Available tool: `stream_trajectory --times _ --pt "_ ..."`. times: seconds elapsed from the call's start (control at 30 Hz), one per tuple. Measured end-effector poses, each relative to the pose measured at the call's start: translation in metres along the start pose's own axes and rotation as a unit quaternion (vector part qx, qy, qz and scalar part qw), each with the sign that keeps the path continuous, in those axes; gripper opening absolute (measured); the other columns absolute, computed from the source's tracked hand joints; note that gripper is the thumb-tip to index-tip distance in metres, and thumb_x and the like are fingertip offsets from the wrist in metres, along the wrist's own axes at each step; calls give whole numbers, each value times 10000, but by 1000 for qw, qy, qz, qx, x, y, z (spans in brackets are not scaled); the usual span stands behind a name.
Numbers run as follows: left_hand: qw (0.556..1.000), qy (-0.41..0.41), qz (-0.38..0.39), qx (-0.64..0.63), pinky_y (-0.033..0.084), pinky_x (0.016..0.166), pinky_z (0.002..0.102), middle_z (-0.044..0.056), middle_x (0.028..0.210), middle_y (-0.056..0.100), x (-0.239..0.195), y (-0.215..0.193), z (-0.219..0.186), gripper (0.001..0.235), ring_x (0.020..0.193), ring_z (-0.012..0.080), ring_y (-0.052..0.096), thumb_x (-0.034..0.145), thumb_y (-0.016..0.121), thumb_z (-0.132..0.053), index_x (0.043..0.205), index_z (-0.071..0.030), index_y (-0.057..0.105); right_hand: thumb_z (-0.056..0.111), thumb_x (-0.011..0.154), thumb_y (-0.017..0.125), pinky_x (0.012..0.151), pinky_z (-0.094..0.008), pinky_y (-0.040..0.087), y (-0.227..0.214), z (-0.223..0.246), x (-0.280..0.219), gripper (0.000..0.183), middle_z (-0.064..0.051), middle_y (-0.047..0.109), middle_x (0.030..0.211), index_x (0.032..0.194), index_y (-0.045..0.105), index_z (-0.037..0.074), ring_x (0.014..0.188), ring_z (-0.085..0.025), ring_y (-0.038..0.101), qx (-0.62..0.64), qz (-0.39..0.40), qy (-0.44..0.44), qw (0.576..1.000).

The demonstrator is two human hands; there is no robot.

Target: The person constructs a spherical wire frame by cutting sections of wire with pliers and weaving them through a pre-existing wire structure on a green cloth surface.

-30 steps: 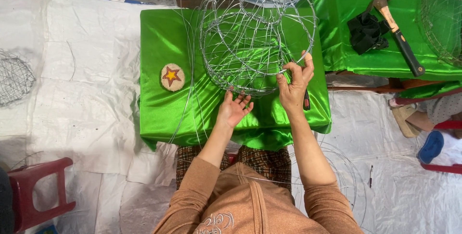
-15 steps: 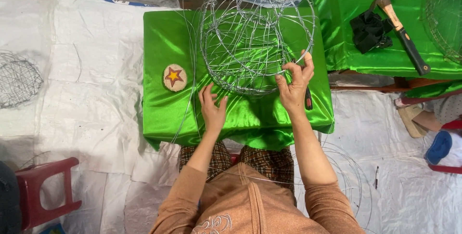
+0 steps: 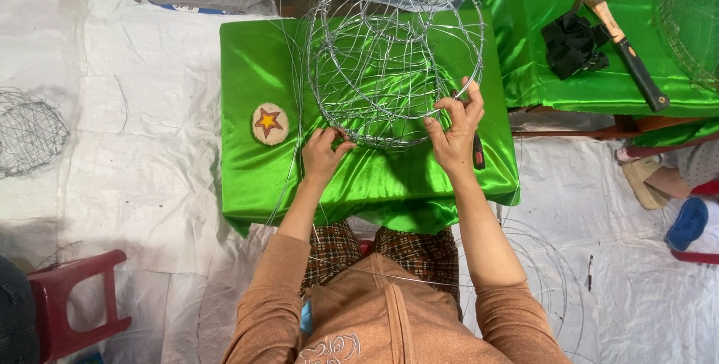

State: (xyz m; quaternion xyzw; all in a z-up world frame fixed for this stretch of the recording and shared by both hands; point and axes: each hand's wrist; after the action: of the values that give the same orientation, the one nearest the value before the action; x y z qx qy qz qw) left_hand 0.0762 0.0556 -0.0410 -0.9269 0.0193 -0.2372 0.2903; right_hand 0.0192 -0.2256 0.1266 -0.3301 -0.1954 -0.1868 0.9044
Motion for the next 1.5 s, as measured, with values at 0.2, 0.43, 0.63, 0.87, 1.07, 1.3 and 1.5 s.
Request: stream_trajectory --times 0.2,0.43,0.63,0.87,1.07,1.3,1.5 --pt "997 -18 65 -49 548 880 368 -36 981 767 6 -26 -11 251 1008 204 665 802 847 -328 1004 -214 750 534 973 678 1079 -532 333 -1 -4 0 361 -102 248 1613 1163 601 237 1325 -386 392 7 -2 -3 1000" --pt "995 -71 50 58 560 841 371 -6 921 757 11 -35 -31 120 956 212 689 876 785 -196 992 -197 755 505 970 690 1096 -494 316 -10 -4 0 380 -103 265 1607 1229 600 241 1327 -372 385 16 -1 -11 1000" --pt "985 -123 -114 -24 501 920 471 126 1077 732 56 -96 -94 229 1022 323 657 951 701 -81 1177 -112 709 531 1000 610 1059 -502 365 -31 -28 28 562 -170 287 1588 1451 472 225 1321 -344 417 36 -108 52 992" --pt "925 -282 79 -242 172 1195 688 279 1657 129 106 -107 -123 668 1477 544 187 1101 503 -291 1633 -120 137 436 1085 606 1003 -604 472 -22 -32 69 597 -264 110 1647 1570 351 198 1409 -508 350 287 -16 263 921" --pt "922 -241 64 -296 120 1215 663 286 1657 92 134 -114 -133 672 1489 538 117 1042 534 -85 1615 -107 183 341 1001 688 730 -258 569 -1 -2 58 477 -171 80 1669 1408 536 144 1150 -289 565 303 -70 258 915" --pt "910 -152 2 -385 120 1235 586 176 1572 374 151 -127 -123 487 1491 388 258 1007 615 -227 1454 -133 446 318 978 632 1018 -470 529 27 57 2 376 -184 41 1654 1261 596 72 1229 -352 557 213 -185 164 945" --pt "939 -112 7 -325 207 1209 587 181 1513 393 189 -125 -92 536 1399 345 372 997 501 -650 1250 -177 494 125 923 714 1054 -410 486 82 62 -58 422 -9 -144 1672 1318 569 157 1401 -243 371 325 -197 101 920"
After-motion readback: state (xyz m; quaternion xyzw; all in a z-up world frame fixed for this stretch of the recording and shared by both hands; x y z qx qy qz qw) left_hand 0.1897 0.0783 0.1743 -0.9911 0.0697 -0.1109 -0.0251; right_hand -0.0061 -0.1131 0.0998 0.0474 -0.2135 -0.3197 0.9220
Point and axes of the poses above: each hand's wrist, its own x-axis towards the middle knuckle, its own y-axis out of the palm, z = x × y
